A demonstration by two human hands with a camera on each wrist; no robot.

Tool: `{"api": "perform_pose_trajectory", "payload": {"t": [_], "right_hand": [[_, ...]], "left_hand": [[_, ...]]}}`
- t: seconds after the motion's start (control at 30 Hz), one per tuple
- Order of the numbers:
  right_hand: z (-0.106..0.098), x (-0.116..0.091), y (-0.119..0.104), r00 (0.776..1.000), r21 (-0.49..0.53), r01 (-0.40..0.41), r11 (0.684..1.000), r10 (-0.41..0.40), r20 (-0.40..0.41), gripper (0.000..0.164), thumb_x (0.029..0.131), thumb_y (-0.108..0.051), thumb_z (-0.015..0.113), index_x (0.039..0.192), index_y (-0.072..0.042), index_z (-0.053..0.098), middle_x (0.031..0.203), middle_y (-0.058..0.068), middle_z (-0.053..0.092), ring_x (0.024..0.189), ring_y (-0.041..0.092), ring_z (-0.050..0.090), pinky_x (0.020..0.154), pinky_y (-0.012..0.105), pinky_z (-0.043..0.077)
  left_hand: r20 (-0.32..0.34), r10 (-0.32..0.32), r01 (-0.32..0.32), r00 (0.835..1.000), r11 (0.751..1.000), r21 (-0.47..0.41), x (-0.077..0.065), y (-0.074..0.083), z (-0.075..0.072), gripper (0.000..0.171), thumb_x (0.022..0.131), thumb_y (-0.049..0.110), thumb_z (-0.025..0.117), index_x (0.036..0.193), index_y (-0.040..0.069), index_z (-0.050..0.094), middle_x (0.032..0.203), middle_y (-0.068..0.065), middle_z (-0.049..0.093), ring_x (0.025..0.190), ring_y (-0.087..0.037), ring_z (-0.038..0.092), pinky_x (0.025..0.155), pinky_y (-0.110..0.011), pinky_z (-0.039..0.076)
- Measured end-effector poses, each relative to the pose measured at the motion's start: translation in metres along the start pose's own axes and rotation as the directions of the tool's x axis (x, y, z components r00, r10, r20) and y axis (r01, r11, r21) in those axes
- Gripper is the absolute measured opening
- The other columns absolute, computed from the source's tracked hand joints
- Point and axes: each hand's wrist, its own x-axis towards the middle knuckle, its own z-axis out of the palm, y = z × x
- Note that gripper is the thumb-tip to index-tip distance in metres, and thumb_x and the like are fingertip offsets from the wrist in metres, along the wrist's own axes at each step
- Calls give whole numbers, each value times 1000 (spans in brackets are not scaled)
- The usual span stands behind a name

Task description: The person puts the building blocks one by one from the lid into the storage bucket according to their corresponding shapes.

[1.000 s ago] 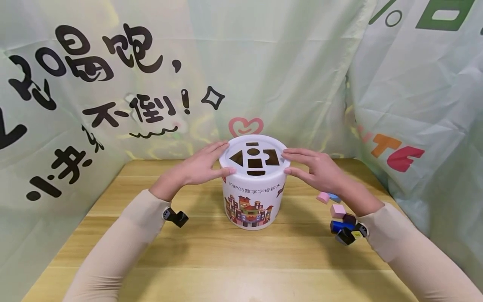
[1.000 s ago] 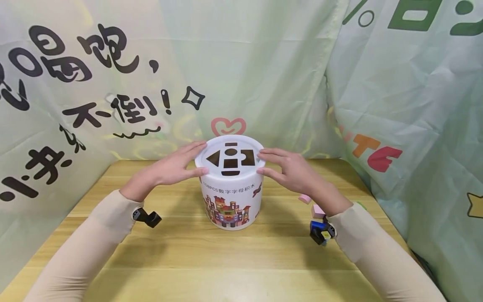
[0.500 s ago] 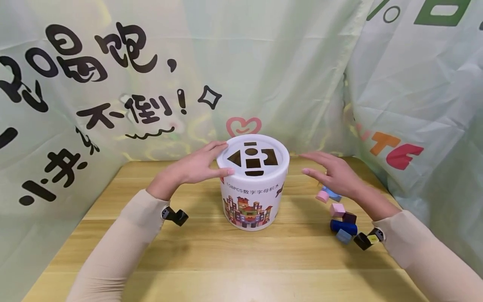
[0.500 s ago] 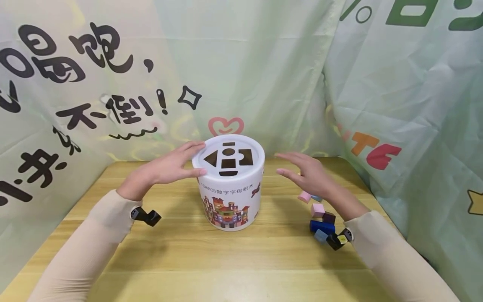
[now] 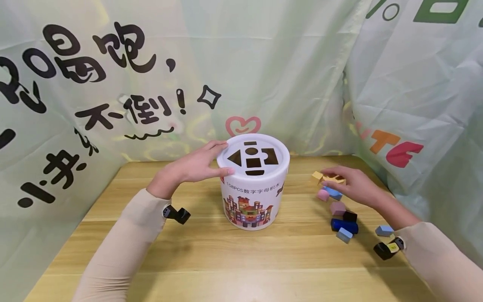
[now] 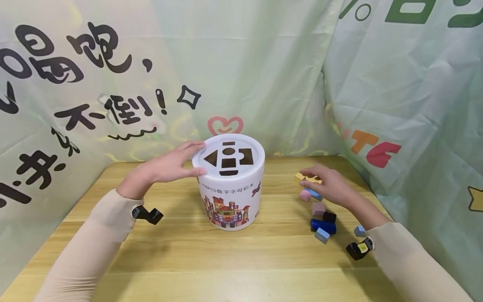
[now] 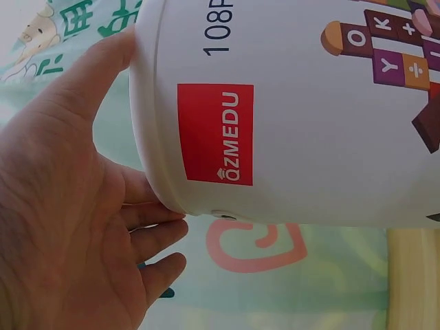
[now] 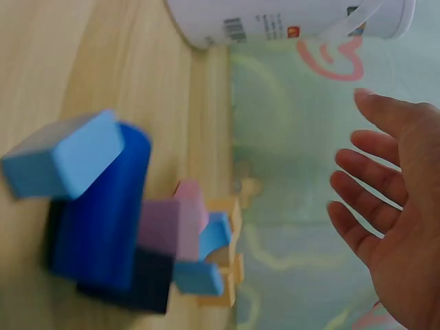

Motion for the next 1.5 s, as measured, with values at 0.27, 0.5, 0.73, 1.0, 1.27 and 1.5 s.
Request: {"api": "perform_pose_trajectory", "payload": {"t": [0.27,0.5,0.73,1.0,1.27,1.5], "right_hand": [[4,-27,22,993,-13,-64,998,65,101,43,91,-28,71,124,-2,64,117,12,67,104,33,61,86,54,50],[16,-39,42,993,-24,-64,998,66,100,48,86,-29,77,122,1,66,113,14,68,101,34,63,82,53,53],[25,-47,56,991,-38,-65,997,69,113,45,82,-29,80,113,0,69,107,13,69,95,33,64,80,53,54],[33,-50,62,980,-3,-126,992,124,154,43,82,-32,80,112,-2,70,104,6,68,93,27,64,80,46,56],[35,-50,61,979,50,-132,990,122,162,32,86,-26,77,109,-6,69,101,3,68,91,20,63,79,41,57],[28,-41,49,984,41,-140,989,134,119,35,89,-28,74,115,-5,68,105,7,67,95,26,63,79,41,56]], "left_hand": [[-10,11,-11,1000,1000,-21,3,-1,2,99,85,72,54,155,8,26,158,-8,23,140,-28,32,111,-50,32],[-26,2,-3,1000,1000,-22,2,-3,3,100,83,74,54,155,9,27,157,-7,25,138,-27,35,110,-49,33],[-34,0,-1,999,1000,-8,2,-2,3,102,82,77,53,155,10,28,156,-6,26,137,-25,36,111,-47,33],[-42,4,-3,999,1000,15,1,-2,1,99,83,75,54,153,9,31,155,-7,28,141,-24,28,112,-47,30],[-41,-3,3,999,1000,15,1,-2,2,100,82,76,53,154,10,31,155,-7,28,140,-25,28,112,-48,30],[-31,-4,5,999,1000,10,-1,0,1,101,82,76,53,154,10,29,155,-8,27,140,-25,29,112,-48,31]]}}
